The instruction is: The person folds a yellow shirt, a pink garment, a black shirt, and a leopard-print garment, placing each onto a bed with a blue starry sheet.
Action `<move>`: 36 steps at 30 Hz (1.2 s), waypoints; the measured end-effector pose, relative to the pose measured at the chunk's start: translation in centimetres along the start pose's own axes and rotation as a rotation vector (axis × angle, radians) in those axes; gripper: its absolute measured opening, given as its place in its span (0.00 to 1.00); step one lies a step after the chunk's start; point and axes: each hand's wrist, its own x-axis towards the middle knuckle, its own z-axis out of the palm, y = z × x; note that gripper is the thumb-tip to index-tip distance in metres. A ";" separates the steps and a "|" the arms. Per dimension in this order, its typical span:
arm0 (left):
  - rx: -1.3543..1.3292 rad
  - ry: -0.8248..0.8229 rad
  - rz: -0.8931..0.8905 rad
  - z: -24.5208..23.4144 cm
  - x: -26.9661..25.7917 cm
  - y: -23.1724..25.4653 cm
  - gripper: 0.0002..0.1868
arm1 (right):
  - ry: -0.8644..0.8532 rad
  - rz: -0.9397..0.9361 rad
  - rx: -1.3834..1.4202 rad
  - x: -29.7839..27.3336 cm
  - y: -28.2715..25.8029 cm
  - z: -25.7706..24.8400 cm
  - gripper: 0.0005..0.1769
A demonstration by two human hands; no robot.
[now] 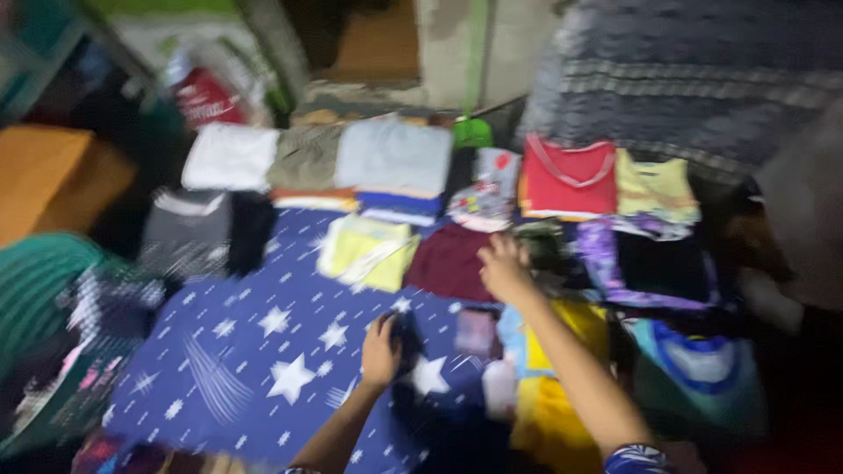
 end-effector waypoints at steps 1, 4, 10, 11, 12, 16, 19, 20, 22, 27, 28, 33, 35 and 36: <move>0.080 0.028 -0.011 -2.1 -2.9 -2.9 0.31 | -0.066 -0.034 0.050 -1.1 -4.0 1.8 0.25; 0.409 -0.098 -0.013 -8.4 -11.7 -10.3 0.34 | -0.253 -0.100 0.216 -5.1 -14.0 7.8 0.28; 0.456 -0.236 -0.129 -18.0 -20.7 -20.4 0.41 | -0.336 -0.018 0.290 -14.9 -30.6 17.7 0.42; 0.425 -0.258 -0.139 -19.1 -21.4 -21.5 0.42 | -0.329 0.010 0.184 -16.4 -32.8 18.5 0.45; 0.394 -0.280 -0.148 -19.9 -21.8 -22.3 0.42 | -0.299 0.067 0.154 -17.9 -34.9 19.1 0.46; 0.326 -0.354 -0.088 -22.3 -22.4 -25.2 0.46 | -0.309 0.214 -0.011 -21.7 -39.7 19.1 0.45; 0.201 -0.339 -0.044 -22.3 -22.8 -27.2 0.40 | -0.172 0.184 -0.025 -22.6 -40.8 18.7 0.44; 0.171 -0.338 -0.043 -22.2 -22.9 -27.8 0.38 | -0.180 0.206 -0.006 -22.9 -41.3 18.7 0.44; 0.072 -0.346 -0.075 -22.2 -23.8 -29.0 0.34 | -0.184 0.249 0.027 -22.5 -42.1 18.6 0.45; -0.215 -0.425 -0.238 -25.0 -22.7 -31.6 0.28 | -0.266 0.331 -0.093 -18.2 -47.4 20.5 0.48; -0.252 -0.372 -0.230 -26.2 -22.5 -32.1 0.26 | -0.248 0.305 -0.084 -16.9 -48.7 21.2 0.48; -0.154 0.115 -0.055 -37.1 -18.5 -35.1 0.14 | -0.285 0.117 -0.044 -7.8 -57.9 26.6 0.49; -0.076 0.412 0.022 -42.8 -16.3 -36.5 0.12 | -0.272 0.056 0.130 -3.4 -62.1 27.9 0.49; -0.001 0.469 0.014 -45.5 -15.4 -37.3 0.11 | -0.259 0.036 0.262 -1.2 -64.4 28.0 0.49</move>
